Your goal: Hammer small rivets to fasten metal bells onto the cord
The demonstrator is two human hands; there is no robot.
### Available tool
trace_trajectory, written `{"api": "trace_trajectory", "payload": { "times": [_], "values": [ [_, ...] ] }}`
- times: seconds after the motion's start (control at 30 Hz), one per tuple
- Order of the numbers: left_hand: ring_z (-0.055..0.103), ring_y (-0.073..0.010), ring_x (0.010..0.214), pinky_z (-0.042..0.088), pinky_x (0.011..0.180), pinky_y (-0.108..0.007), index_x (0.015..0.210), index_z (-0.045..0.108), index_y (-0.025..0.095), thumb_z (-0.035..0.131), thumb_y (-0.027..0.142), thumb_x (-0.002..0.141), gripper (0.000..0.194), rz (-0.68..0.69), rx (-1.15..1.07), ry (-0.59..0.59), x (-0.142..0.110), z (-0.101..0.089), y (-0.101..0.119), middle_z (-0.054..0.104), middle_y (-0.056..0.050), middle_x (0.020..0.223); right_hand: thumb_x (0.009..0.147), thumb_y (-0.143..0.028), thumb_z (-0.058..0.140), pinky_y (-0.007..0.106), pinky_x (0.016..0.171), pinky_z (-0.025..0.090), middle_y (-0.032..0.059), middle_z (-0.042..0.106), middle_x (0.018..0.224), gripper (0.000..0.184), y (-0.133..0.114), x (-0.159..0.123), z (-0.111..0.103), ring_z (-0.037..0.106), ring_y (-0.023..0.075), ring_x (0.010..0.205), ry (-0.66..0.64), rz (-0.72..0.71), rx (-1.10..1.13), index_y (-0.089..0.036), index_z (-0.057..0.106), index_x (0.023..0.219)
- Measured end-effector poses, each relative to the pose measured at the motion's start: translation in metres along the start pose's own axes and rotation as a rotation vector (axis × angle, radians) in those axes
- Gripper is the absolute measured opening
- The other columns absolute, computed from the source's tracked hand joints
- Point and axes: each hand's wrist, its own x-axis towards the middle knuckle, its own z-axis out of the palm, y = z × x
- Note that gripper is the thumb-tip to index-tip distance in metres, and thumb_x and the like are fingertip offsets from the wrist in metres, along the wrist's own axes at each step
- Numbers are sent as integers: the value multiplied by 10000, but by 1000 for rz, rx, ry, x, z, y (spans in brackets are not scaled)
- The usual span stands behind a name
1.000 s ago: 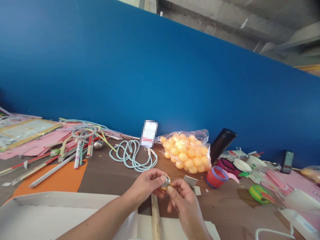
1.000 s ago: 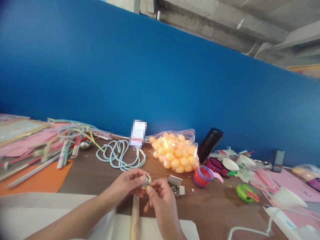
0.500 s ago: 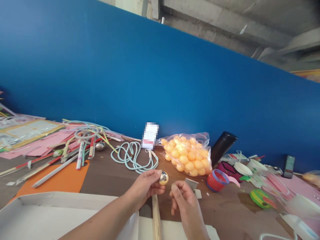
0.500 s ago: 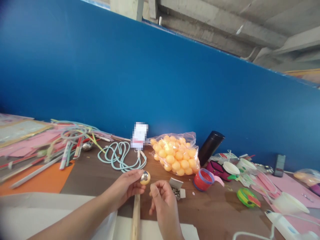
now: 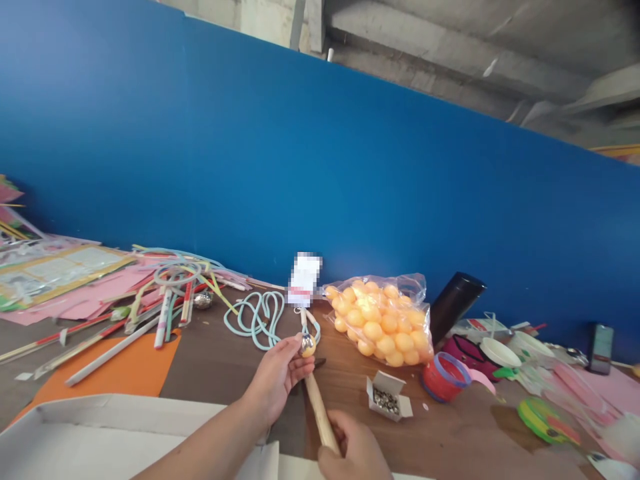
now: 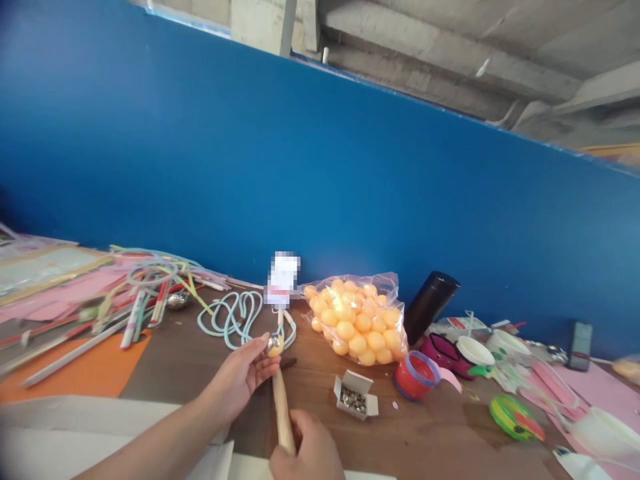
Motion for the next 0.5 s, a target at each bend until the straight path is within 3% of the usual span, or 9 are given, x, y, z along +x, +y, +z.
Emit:
{"api": "trace_trajectory", "payload": {
  "times": [0.1,0.23,0.37,0.5],
  "values": [
    [628,-120,619,545,607,-235,774,537,143,634,252,752,148,65,-19,46,2,-1,0,616,-35,683,628,-149,459,207,487,424,-6,579,597,190,6,4,-4,562,149,537,49,27,273,-173,591,763],
    [628,-114,627,545,627,-238,808,560,133,609,220,773,106,80,-10,71,2,0,1,622,-44,701,731,-332,490,176,299,332,-63,486,471,225,8,4,-1,388,85,301,133,84,566,-178,499,896],
    [636,-120,648,543,649,-245,843,568,130,593,213,785,103,69,4,57,5,-3,-2,631,-55,729,738,-497,517,147,265,259,-23,553,611,386,3,1,6,359,44,291,199,-4,697,-180,483,955],
    [641,-124,653,540,656,-245,844,568,129,584,210,792,97,67,9,65,6,-5,-4,626,-51,715,726,-501,535,152,281,283,-16,559,630,450,1,-1,12,399,48,301,215,-42,676,-169,500,1027]
  ]
}}
